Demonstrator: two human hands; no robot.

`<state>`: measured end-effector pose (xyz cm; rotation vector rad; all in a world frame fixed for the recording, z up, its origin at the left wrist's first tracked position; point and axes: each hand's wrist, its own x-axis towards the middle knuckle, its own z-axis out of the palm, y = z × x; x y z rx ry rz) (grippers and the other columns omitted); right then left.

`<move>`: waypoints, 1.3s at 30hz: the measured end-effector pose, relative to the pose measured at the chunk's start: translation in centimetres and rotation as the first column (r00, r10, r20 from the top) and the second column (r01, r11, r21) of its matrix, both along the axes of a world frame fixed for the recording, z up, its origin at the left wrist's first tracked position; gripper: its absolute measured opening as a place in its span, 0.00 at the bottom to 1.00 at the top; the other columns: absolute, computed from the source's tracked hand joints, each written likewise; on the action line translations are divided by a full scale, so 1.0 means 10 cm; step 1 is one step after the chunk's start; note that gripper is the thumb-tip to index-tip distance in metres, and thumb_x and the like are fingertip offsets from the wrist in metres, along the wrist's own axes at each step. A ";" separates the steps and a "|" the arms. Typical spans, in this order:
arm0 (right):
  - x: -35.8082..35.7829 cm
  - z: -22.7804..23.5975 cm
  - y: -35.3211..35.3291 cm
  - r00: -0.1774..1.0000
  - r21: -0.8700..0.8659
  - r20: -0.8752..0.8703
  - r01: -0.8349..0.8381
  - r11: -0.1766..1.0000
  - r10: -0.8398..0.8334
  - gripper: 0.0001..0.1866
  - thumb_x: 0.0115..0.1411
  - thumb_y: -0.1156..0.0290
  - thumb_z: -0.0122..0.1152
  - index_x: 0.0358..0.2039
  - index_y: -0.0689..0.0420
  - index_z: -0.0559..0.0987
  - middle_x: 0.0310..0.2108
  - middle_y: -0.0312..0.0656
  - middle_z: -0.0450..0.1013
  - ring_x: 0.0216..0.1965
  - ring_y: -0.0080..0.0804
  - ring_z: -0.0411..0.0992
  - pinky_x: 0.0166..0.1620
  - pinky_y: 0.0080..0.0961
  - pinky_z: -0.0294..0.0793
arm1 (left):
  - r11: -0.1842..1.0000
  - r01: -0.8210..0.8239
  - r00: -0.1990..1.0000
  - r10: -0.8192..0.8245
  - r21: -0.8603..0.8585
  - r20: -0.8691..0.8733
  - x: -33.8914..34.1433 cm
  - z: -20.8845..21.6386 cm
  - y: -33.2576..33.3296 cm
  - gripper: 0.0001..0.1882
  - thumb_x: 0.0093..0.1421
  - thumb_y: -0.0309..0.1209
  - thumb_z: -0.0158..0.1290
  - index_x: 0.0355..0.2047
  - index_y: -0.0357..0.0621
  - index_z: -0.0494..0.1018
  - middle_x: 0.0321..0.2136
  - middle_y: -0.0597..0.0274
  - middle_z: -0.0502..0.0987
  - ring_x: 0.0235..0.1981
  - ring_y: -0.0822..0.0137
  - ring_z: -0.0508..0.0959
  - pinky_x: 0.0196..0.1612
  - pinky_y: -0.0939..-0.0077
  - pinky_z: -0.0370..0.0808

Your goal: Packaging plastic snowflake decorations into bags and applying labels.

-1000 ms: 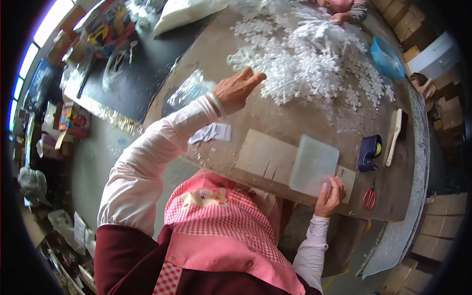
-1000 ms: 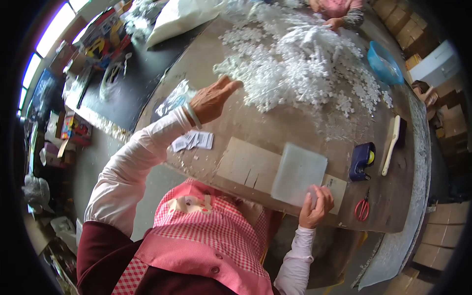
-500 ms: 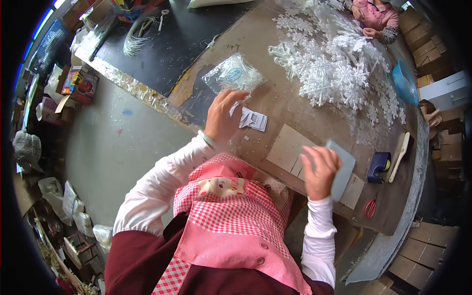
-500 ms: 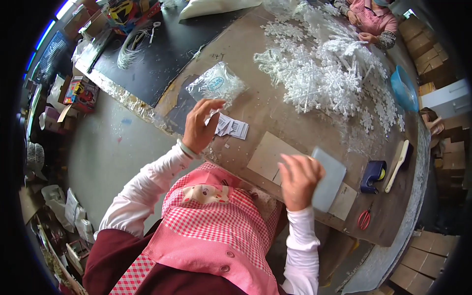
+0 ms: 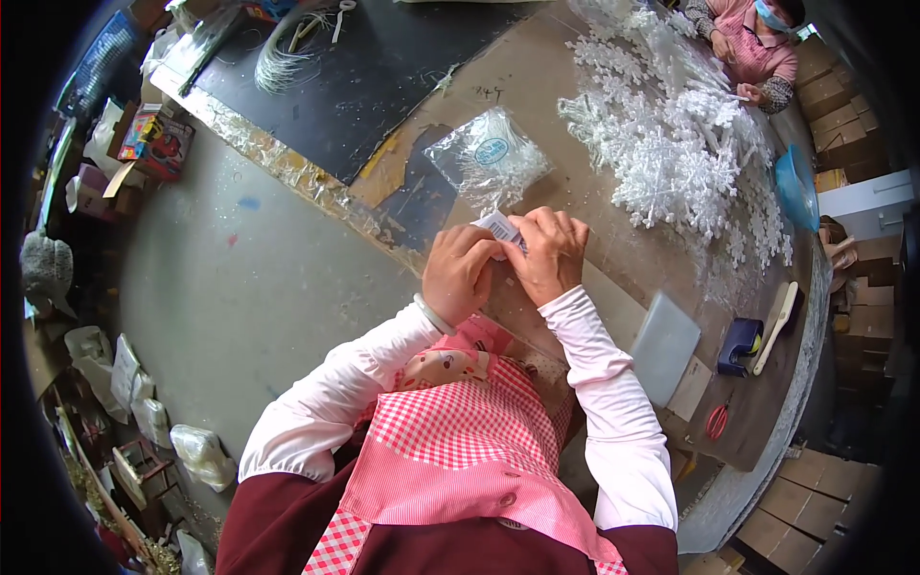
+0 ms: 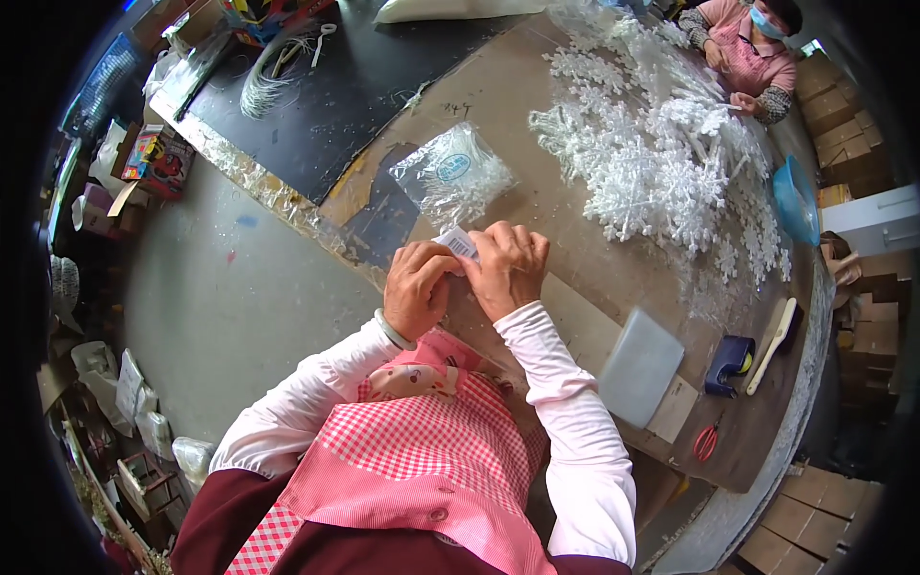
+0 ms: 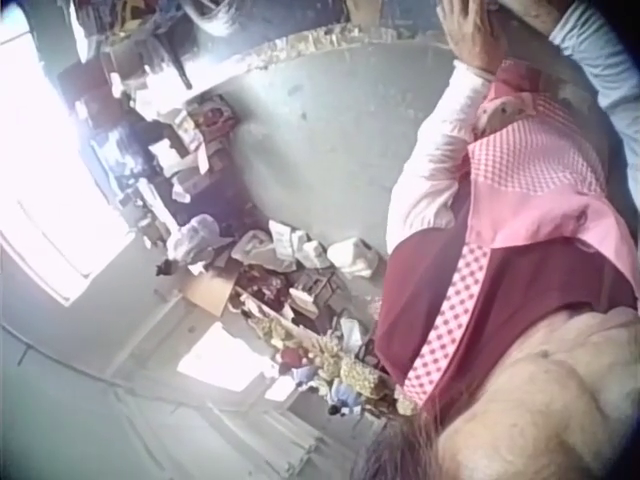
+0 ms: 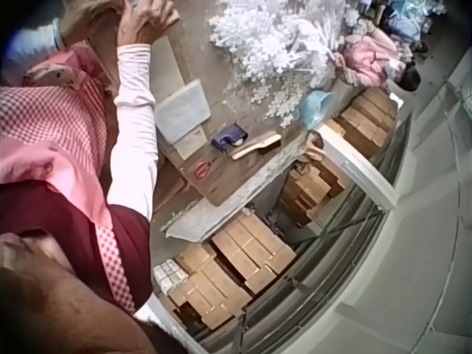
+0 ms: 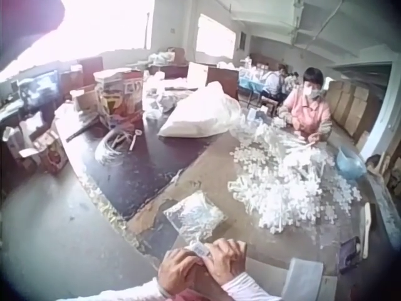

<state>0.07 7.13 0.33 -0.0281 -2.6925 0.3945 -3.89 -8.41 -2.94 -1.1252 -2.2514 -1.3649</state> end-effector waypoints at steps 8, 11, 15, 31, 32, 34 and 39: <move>0.12 0.06 0.20 0.979 -0.635 0.201 0.152 0.757 -0.027 0.07 0.51 0.73 0.68 0.28 0.61 0.79 0.25 0.37 0.73 0.24 0.24 0.70 0.31 0.23 0.68 | 0.998 0.007 0.998 -0.011 0.056 0.062 -0.01 0.02 -0.03 0.16 0.47 0.18 0.54 0.38 0.44 0.72 0.39 0.57 0.74 0.40 0.54 0.74 0.43 0.64 0.68; 0.18 0.10 0.24 0.982 -0.666 0.186 0.111 0.738 0.019 0.06 0.55 0.74 0.65 0.28 0.64 0.79 0.24 0.36 0.74 0.24 0.20 0.69 0.30 0.20 0.69 | 0.994 -0.077 0.994 0.070 0.075 0.089 -0.02 0.12 -0.02 0.14 0.47 0.22 0.57 0.36 0.45 0.72 0.39 0.57 0.74 0.39 0.55 0.73 0.43 0.64 0.66; 0.20 0.20 0.24 0.958 -0.718 0.225 0.039 0.695 0.179 0.06 0.59 0.74 0.61 0.29 0.64 0.79 0.25 0.37 0.74 0.28 0.20 0.71 0.32 0.20 0.70 | 0.999 -0.043 0.994 0.041 0.014 0.105 -0.04 0.26 -0.01 0.13 0.47 0.24 0.60 0.35 0.45 0.73 0.37 0.57 0.74 0.39 0.57 0.74 0.43 0.65 0.65; -0.36 -0.07 0.22 0.978 -0.243 0.148 0.178 0.954 -0.145 0.07 0.51 0.65 0.66 0.21 0.50 0.78 0.24 0.33 0.74 0.31 0.35 0.73 0.40 0.35 0.60 | 0.978 0.025 1.000 -0.027 0.206 0.008 -0.19 0.05 -0.02 0.10 0.51 0.17 0.55 0.34 0.39 0.70 0.39 0.53 0.74 0.48 0.51 0.74 0.53 0.58 0.68; -0.31 -0.05 0.22 0.978 -0.242 0.151 0.180 0.953 -0.146 0.07 0.51 0.65 0.66 0.21 0.50 0.78 0.24 0.33 0.74 0.31 0.35 0.73 0.40 0.35 0.60 | 0.980 0.031 0.999 -0.034 0.197 0.011 -0.19 0.04 -0.02 0.10 0.51 0.17 0.55 0.34 0.39 0.70 0.39 0.53 0.74 0.48 0.51 0.74 0.52 0.58 0.68; -0.21 0.00 0.26 0.980 -0.234 0.160 0.152 0.960 -0.117 0.07 0.51 0.66 0.66 0.21 0.51 0.77 0.24 0.34 0.74 0.32 0.35 0.73 0.40 0.35 0.61 | 0.981 0.042 0.999 -0.046 0.189 0.017 -0.19 0.04 0.00 0.10 0.51 0.17 0.55 0.34 0.39 0.70 0.39 0.53 0.74 0.48 0.51 0.74 0.52 0.58 0.68; 0.08 0.16 0.33 0.982 -0.280 0.167 0.130 0.951 -0.085 0.07 0.51 0.68 0.64 0.20 0.52 0.77 0.21 0.34 0.73 0.28 0.36 0.73 0.36 0.34 0.61 | 0.975 0.013 0.998 -0.026 0.222 0.057 -0.15 0.06 -0.02 0.10 0.51 0.17 0.56 0.34 0.39 0.72 0.38 0.54 0.75 0.47 0.52 0.75 0.51 0.63 0.69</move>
